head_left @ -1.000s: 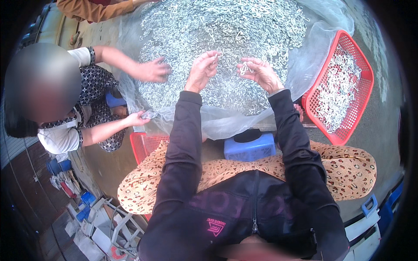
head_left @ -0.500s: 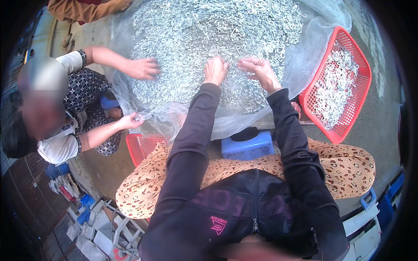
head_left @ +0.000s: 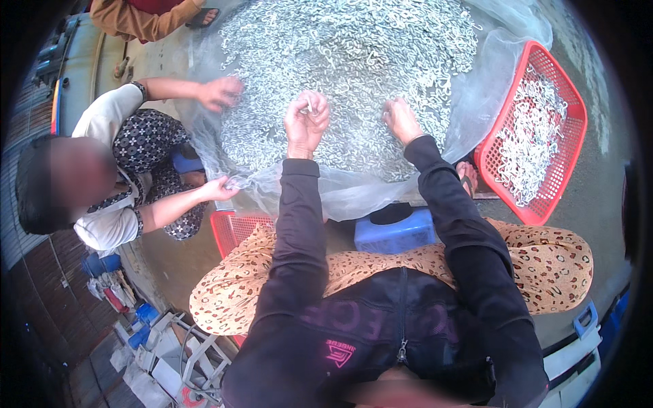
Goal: The person sits on a low stool and sorts small silver metal parts from a large pile on a plastic sheet, placing selected pieces into a red basket. Other workers are also sorting parts nearby.
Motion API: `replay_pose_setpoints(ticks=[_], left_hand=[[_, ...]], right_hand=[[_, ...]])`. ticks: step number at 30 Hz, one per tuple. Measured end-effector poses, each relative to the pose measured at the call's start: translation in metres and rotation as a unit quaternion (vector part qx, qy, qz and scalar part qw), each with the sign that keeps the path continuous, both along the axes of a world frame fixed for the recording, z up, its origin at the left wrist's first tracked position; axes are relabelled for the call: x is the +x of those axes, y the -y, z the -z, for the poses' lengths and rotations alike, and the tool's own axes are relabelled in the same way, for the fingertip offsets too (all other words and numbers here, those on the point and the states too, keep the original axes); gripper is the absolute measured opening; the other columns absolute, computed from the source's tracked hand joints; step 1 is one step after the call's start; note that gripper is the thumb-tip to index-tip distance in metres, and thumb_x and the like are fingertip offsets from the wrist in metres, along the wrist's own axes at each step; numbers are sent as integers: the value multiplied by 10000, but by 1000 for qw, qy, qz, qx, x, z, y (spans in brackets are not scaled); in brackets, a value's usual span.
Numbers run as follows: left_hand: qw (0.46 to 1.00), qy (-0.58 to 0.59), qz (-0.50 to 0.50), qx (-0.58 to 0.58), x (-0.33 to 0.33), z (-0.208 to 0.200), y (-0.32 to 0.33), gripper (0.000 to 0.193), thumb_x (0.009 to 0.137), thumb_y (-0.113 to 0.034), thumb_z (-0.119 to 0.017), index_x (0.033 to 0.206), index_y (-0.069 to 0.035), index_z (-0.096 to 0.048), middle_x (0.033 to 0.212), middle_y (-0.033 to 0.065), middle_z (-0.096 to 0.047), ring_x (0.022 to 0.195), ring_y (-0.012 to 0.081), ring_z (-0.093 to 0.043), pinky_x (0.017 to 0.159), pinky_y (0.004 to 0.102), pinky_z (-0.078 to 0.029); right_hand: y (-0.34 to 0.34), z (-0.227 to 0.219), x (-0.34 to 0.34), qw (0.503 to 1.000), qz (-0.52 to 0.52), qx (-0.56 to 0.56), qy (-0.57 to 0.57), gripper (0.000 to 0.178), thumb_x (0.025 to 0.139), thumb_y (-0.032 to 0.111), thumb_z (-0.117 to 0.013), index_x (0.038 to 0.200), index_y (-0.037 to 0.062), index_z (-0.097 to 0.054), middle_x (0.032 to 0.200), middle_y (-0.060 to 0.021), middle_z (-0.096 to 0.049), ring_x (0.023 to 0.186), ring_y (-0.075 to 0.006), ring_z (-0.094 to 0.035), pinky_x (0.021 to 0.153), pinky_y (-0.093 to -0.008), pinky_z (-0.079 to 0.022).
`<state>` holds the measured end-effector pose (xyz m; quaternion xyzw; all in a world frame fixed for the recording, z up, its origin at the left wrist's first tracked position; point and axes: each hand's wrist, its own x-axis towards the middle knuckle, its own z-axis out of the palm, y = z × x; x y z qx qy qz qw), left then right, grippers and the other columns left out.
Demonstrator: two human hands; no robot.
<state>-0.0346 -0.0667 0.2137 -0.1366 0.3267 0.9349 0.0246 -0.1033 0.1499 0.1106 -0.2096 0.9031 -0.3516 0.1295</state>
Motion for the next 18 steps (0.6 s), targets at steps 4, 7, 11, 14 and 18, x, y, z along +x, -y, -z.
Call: replay_pose_setpoints(ticks=[4, 7, 11, 14, 18], left_hand=[[989, 64, -130, -21, -2, -15, 6, 269, 770, -177, -425, 915, 25, -529, 829, 141, -544, 543, 168, -458, 387, 197, -299], [986, 77, -42, -144, -11, -10, 19, 353, 764, -114, -432, 1048, 54, -557, 794, 96, -541, 552, 114, -447, 399, 188, -284], [946, 136, 79, -282, -17, 29, 16, 206, 832, -187, -573, 932, -23, -646, 620, -84, -335, 516, 18, -291, 422, 169, -184], [709, 152, 86, -684, -18, 71, -3, 199, 793, -213, -664, 848, -22, -677, 626, 26, -609, 594, 148, -580, 545, 292, -449], [582, 73, 84, -805, -7, 93, -16, 243, 737, -233, -711, 855, -22, -683, 788, 193, -662, 776, 322, -652, 725, 378, -502]], right_hand=[[13, -15, -2, 967, -65, -177, 173, 109, 755, 87, -650, 846, 27, -658, 796, -145, -653, 722, -273, -616, 671, -376, -490], [4, -37, -15, 883, 34, -335, 327, 118, 780, 111, -666, 872, 38, -659, 785, -52, -671, 670, -130, -590, 625, -269, -467], [-24, -56, -34, 741, 90, -461, 480, 214, 831, 102, -642, 1024, 17, -608, 871, -38, -645, 795, -85, -576, 695, -223, -440], [-40, -60, -38, 553, 134, -609, 552, 215, 854, 46, -610, 1055, -11, -559, 1014, -103, -599, 907, -153, -570, 858, -308, -461], [-47, -65, -44, 390, 131, -716, 564, 212, 850, 13, -603, 1047, -34, -542, 1127, -174, -549, 986, -259, -570, 939, -413, -473]])
